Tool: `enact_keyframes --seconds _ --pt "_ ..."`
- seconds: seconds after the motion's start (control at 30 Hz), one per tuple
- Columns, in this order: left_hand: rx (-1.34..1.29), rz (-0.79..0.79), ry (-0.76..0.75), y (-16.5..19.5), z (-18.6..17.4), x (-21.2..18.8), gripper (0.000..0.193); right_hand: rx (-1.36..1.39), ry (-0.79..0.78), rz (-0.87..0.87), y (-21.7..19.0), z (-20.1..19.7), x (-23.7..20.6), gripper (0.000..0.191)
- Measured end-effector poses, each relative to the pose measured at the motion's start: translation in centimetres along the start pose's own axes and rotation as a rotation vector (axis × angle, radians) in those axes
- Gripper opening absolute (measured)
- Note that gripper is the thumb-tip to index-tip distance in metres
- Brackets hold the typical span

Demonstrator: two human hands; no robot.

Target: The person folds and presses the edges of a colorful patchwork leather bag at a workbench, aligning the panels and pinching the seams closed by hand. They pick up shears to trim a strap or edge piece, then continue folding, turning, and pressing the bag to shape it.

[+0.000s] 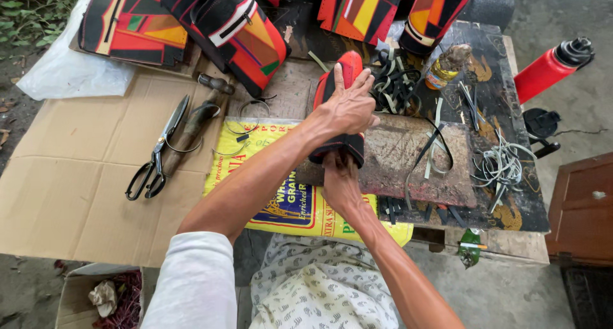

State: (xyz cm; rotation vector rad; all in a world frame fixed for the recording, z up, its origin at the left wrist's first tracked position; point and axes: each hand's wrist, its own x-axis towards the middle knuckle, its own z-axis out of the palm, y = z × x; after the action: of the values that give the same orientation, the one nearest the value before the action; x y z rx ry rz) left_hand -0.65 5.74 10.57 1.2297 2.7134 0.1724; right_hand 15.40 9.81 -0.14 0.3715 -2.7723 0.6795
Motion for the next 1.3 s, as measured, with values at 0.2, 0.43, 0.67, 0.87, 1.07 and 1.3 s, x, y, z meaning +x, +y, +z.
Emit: enact_keyframes --seconds 0.2,0.43,0.67,0.87,1.07,1.3 --pt "-0.038 0.012 0.021 -0.2 0.4 -0.3 0.048 -0.174 -0.013 -0.031 0.9 1.7 -1.3 0.051" --pt "-0.051 0.001 0.011 -0.4 -0.2 0.0 0.053 -0.115 0.016 -0.064 0.8 1.0 0.2 0.044" --pt "-0.051 -0.010 -0.024 -0.5 -1.0 -0.2 0.055 -0.124 -0.017 -0.037 0.4 0.4 0.5 0.050" --pt "-0.042 -0.013 -0.036 -0.7 -1.9 0.0 0.054 -0.150 -0.120 -0.025 0.9 0.8 2.5 0.069" --pt "0.006 -0.021 -0.052 -0.8 -2.5 0.4 0.055 -0.161 -0.160 -0.003 0.8 0.7 2.4 0.071" --pt "0.037 -0.043 0.019 -0.1 -2.9 0.8 0.056 -0.163 -0.341 0.093 1.4 0.1 3.9 0.053"
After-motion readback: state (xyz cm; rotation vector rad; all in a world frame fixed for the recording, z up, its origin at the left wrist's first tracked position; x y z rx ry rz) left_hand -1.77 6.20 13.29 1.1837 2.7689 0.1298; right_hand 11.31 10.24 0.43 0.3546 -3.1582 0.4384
